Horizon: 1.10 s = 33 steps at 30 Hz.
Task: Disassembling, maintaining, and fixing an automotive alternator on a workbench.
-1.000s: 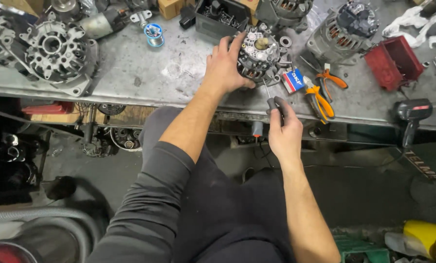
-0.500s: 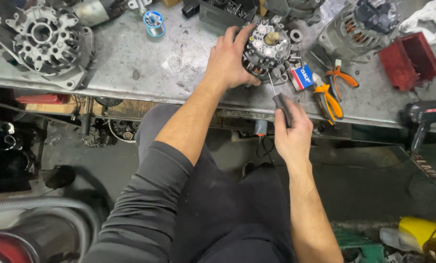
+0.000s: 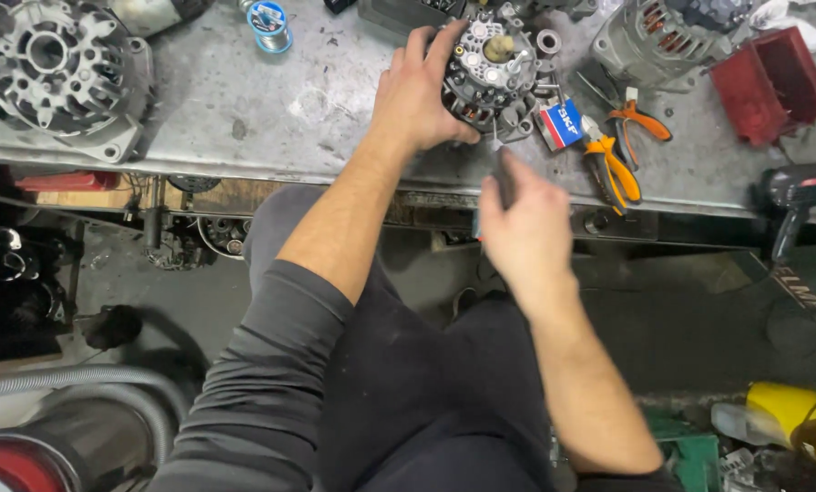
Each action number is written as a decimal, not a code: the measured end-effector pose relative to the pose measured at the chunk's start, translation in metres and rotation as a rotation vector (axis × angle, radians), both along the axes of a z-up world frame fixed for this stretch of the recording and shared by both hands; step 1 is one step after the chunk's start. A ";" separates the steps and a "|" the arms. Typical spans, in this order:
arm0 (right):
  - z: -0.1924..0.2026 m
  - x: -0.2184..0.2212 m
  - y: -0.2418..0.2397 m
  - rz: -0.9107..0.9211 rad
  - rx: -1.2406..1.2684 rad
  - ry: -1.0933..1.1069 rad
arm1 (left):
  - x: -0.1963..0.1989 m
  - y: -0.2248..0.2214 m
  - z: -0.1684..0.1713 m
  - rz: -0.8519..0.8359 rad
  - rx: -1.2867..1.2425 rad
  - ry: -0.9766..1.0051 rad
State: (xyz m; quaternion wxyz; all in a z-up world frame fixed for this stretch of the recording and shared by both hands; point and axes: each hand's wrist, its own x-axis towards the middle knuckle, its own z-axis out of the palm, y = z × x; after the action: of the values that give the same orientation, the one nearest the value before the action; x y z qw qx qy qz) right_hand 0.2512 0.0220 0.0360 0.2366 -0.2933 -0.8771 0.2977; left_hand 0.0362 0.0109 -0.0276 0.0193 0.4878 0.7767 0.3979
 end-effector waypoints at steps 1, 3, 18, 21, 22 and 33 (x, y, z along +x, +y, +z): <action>-0.003 -0.007 -0.009 -0.044 0.075 -0.021 | 0.000 0.000 0.001 -0.005 0.000 -0.005; -0.011 -0.018 -0.026 -0.086 0.142 -0.044 | -0.001 -0.001 0.001 -0.008 -0.009 -0.011; -0.042 0.012 0.011 -0.193 -0.003 0.188 | -0.001 -0.002 0.001 -0.015 0.017 -0.029; -0.047 0.019 0.023 -0.087 -0.349 0.358 | 0.001 -0.001 -0.001 -0.016 -0.005 -0.032; -0.041 0.017 0.021 -0.077 -0.327 0.345 | 0.001 0.000 -0.002 -0.007 0.009 -0.017; -0.014 -0.019 -0.030 -0.326 -0.031 0.070 | 0.001 0.000 0.002 -0.007 0.004 -0.023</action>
State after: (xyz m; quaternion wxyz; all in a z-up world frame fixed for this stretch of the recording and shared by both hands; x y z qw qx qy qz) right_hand 0.2322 -0.0081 0.0224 0.3076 -0.4248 -0.8044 0.2791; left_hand 0.0375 0.0114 -0.0254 0.0285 0.4862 0.7738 0.4051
